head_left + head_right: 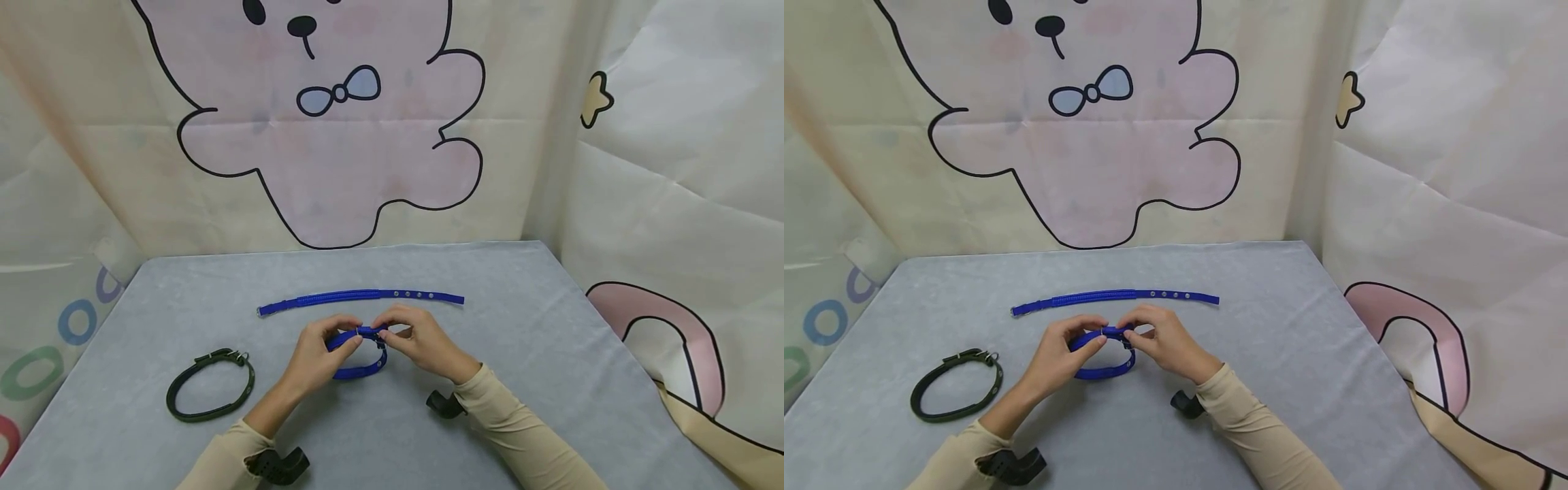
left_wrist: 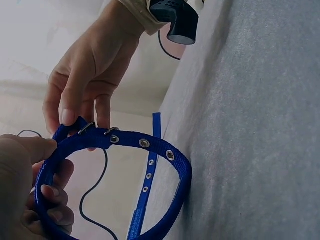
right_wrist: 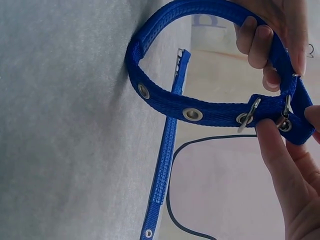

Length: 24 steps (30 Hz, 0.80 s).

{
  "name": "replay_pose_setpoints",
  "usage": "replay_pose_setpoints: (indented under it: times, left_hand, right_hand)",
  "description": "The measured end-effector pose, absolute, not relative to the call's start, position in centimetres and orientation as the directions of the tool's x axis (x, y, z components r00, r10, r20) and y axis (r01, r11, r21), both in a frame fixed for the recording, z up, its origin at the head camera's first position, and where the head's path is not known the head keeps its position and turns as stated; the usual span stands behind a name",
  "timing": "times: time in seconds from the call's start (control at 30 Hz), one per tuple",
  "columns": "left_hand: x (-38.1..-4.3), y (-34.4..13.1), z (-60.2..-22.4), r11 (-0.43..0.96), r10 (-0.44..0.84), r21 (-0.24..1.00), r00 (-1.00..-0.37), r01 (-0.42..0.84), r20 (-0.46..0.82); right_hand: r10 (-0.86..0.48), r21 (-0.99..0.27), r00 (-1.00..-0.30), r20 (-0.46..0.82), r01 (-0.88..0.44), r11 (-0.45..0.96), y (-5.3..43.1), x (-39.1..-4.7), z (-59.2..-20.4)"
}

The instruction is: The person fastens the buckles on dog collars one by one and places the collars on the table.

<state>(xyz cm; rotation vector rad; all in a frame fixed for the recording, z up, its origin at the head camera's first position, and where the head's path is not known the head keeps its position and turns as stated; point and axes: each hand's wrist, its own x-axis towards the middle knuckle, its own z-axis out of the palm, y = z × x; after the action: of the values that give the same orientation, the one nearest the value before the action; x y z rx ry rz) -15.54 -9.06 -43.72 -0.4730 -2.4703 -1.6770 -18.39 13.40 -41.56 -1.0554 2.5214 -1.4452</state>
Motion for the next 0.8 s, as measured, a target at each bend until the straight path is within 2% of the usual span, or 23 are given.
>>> replay_pose_setpoints:
  times: [0.8]
  left_hand:
    - [-15.39, -9.06, -43.94, 0.355, 0.200, 0.867, -0.934, 0.349, 0.294]
  right_hand:
    - [-0.593, -0.730, -0.752, 0.286, -0.572, 0.374, 13.27, -18.14, -41.86]
